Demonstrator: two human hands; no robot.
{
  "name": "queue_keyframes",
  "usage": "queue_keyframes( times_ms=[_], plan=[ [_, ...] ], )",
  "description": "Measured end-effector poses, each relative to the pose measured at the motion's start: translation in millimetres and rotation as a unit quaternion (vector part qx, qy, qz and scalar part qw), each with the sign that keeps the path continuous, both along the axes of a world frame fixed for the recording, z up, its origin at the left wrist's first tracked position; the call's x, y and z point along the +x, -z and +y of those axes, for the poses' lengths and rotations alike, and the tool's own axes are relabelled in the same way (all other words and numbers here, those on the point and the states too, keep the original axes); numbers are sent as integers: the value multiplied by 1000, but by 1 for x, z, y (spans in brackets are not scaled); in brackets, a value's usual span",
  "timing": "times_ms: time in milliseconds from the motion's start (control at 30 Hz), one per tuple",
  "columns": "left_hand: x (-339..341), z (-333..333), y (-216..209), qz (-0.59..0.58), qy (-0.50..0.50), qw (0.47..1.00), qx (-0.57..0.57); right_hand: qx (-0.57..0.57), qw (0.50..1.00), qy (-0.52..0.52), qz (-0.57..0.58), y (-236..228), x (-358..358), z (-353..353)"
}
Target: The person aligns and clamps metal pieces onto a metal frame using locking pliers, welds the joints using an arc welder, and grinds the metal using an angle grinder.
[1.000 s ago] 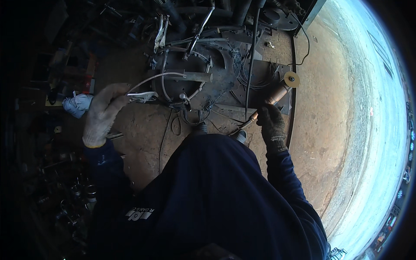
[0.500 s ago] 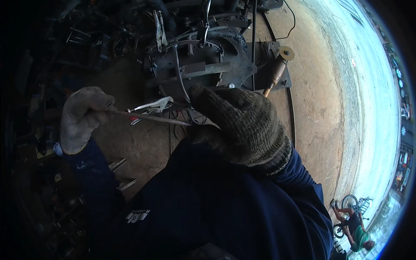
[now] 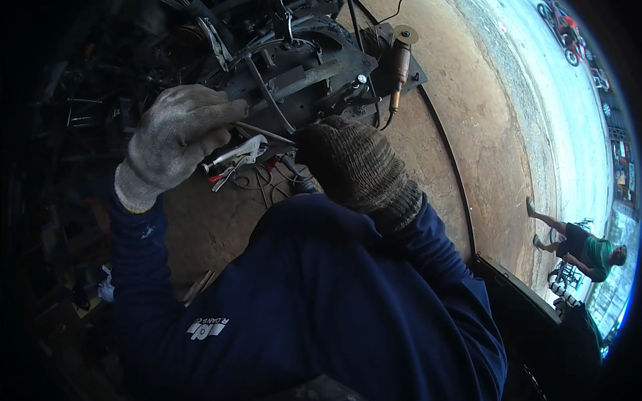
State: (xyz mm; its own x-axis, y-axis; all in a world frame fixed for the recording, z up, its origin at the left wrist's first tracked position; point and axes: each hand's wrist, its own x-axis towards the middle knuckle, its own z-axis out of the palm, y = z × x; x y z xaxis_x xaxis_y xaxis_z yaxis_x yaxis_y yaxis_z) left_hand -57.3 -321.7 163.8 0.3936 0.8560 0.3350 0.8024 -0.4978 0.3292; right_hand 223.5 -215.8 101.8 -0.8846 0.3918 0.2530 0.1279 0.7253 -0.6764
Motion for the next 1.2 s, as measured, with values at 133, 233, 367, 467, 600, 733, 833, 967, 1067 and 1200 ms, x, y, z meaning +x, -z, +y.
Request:
queue_keyframes(
  times_ms=[133,233,367,467,600,733,833,967,1067,1200],
  plan=[
    [25,16,-4,-27,38,995,-92,6,999,37,27,4,-6,-9],
    [31,24,-1,-30,71,993,-90,-96,994,49,-23,7,0,-17],
    [21,43,7,-13,49,993,-105,-136,979,153,-11,37,34,-28],
    [2,60,13,-18,48,992,-118,-219,952,212,37,85,62,-36],
    [-15,86,35,0,87,989,-120,-234,900,351,-111,128,98,-60],
    [-21,90,51,26,139,987,-82,-353,799,459,-160,122,81,-100],
    [-24,94,69,71,191,978,-50,-358,780,503,-100,154,52,-136],
    [-29,91,83,60,198,977,-52,-321,808,477,-124,145,17,-154],
    [-27,93,86,74,207,975,-24,-354,776,520,-39,171,9,-164],
    [-29,92,80,81,196,977,-5,-333,784,518,-77,150,4,-159]
  ],
)
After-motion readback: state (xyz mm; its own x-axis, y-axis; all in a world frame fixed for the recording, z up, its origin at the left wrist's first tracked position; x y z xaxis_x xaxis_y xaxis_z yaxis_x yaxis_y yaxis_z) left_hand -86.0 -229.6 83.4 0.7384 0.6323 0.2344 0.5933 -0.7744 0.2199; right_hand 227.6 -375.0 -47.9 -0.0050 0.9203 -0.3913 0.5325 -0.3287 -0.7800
